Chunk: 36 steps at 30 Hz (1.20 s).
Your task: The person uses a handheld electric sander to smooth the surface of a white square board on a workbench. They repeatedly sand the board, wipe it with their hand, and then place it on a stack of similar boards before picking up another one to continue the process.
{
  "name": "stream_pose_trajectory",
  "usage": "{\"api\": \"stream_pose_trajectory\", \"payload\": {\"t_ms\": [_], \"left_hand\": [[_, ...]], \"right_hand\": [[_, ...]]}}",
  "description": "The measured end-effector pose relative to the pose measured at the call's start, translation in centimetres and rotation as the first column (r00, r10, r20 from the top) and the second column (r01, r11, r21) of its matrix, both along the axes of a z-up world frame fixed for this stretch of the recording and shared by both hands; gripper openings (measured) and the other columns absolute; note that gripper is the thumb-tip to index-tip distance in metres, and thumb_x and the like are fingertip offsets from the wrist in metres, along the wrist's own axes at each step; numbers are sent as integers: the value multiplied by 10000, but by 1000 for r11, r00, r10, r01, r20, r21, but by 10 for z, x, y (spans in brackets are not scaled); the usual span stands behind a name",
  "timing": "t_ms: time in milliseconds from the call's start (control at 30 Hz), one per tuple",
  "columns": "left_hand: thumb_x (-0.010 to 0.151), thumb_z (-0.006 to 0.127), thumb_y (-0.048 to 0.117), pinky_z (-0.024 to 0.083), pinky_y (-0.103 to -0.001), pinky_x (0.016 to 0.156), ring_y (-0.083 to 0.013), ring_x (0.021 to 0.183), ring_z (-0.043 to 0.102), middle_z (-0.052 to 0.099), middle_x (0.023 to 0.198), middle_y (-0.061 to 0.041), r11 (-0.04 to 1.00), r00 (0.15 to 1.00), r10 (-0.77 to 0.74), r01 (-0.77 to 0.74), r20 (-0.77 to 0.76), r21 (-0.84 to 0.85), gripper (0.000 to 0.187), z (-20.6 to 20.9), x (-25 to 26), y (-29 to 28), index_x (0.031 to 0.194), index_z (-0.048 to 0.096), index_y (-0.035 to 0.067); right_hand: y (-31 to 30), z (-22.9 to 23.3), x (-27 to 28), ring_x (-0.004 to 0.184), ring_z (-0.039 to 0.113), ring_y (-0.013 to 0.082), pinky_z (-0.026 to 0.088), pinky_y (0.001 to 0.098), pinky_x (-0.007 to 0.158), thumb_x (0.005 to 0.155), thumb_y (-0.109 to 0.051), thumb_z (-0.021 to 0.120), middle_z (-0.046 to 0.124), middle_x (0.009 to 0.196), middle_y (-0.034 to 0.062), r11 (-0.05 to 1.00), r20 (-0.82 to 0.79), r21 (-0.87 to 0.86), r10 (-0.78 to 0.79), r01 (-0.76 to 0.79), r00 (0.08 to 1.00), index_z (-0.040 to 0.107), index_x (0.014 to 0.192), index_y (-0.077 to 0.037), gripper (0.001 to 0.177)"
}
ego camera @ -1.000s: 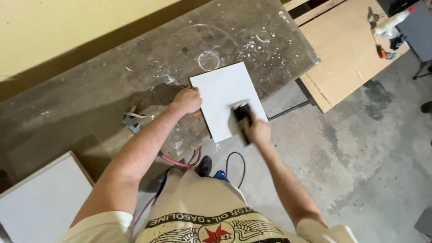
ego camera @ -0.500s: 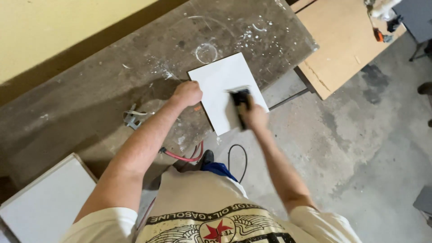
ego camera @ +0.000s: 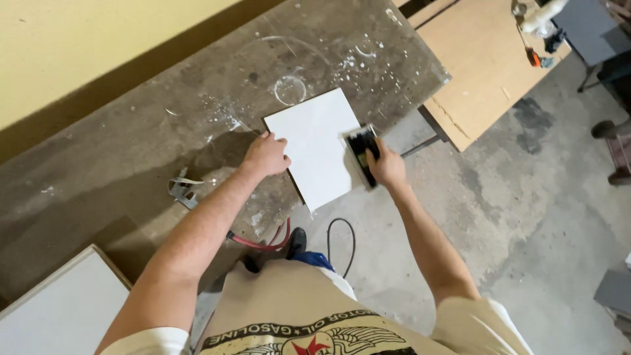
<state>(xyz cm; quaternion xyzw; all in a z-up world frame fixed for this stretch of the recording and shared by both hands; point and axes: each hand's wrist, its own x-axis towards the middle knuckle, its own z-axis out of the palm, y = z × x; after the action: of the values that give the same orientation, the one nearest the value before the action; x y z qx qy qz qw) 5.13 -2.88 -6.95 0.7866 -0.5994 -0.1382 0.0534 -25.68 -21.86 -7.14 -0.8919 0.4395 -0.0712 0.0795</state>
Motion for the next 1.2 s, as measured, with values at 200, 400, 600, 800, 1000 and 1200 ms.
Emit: {"api": "stream_pose_trajectory", "payload": {"t_ms": [200, 400, 600, 800, 1000, 1200], "left_hand": [[753, 678, 562, 490, -436, 1070, -442, 1199, 653, 699, 1123, -328, 996, 999, 47, -45, 27, -72, 683, 18, -15, 2, 1133, 737, -3], [796, 661, 640, 307, -441, 1209, -383, 1299, 598, 716, 1173, -275, 999, 999, 18, -17, 34, -36, 801, 38, -24, 18, 1204, 649, -49], [865, 586, 298, 521, -469, 1019, -412, 1027, 723, 746, 1049, -257, 972, 981, 104, -135, -166, -192, 439, 2, -3, 16, 1164, 670, -12], [861, 626, 67, 561, -438, 940, -302, 1096, 713, 754, 1200, -141, 649, 903, 322, -430, -286, -628, 554, -22, 17, 42, 1415, 625, 82], [821, 587, 73, 539, -528, 959, -413, 1129, 687, 687, 1302, -216, 688, 886, 424, -451, -189, -569, 626, -25, -21, 70, 1446, 597, 95], [888, 669, 280, 415, -495, 1123, -409, 1334, 562, 551, 1461, -279, 869, 973, 181, -227, -143, -441, 497, 26, -66, 51, 1315, 671, 25]], "right_hand": [[-93, -18, 153, 857, 755, 402, 590, 539, 759, 971, -544, 571, 756, 868, 158, 999, 16, 26, 31, -31, 999, 563, 1273, -279, 401], [-29, -13, 70, 860, 752, 417, 589, 556, 756, 981, -507, 594, 760, 894, 196, 993, -25, 110, 40, -37, 999, 585, 1299, -223, 426], [114, 5, 46, 820, 750, 398, 601, 513, 721, 919, -421, 649, 736, 810, 185, 971, 65, 127, 198, -205, 978, 568, 1365, -221, 495], [88, -24, 187, 867, 749, 418, 590, 532, 777, 970, -493, 548, 743, 834, 191, 968, 40, 149, 199, -203, 979, 525, 1349, -233, 460], [89, -18, 179, 813, 752, 417, 590, 537, 744, 968, -484, 571, 732, 782, 190, 966, 70, 113, 226, -233, 972, 536, 1310, -232, 426], [86, 38, 8, 961, 735, 410, 577, 545, 855, 948, -463, 593, 746, 936, 220, 960, -101, 275, 79, -49, 992, 545, 1408, -231, 517]]}}
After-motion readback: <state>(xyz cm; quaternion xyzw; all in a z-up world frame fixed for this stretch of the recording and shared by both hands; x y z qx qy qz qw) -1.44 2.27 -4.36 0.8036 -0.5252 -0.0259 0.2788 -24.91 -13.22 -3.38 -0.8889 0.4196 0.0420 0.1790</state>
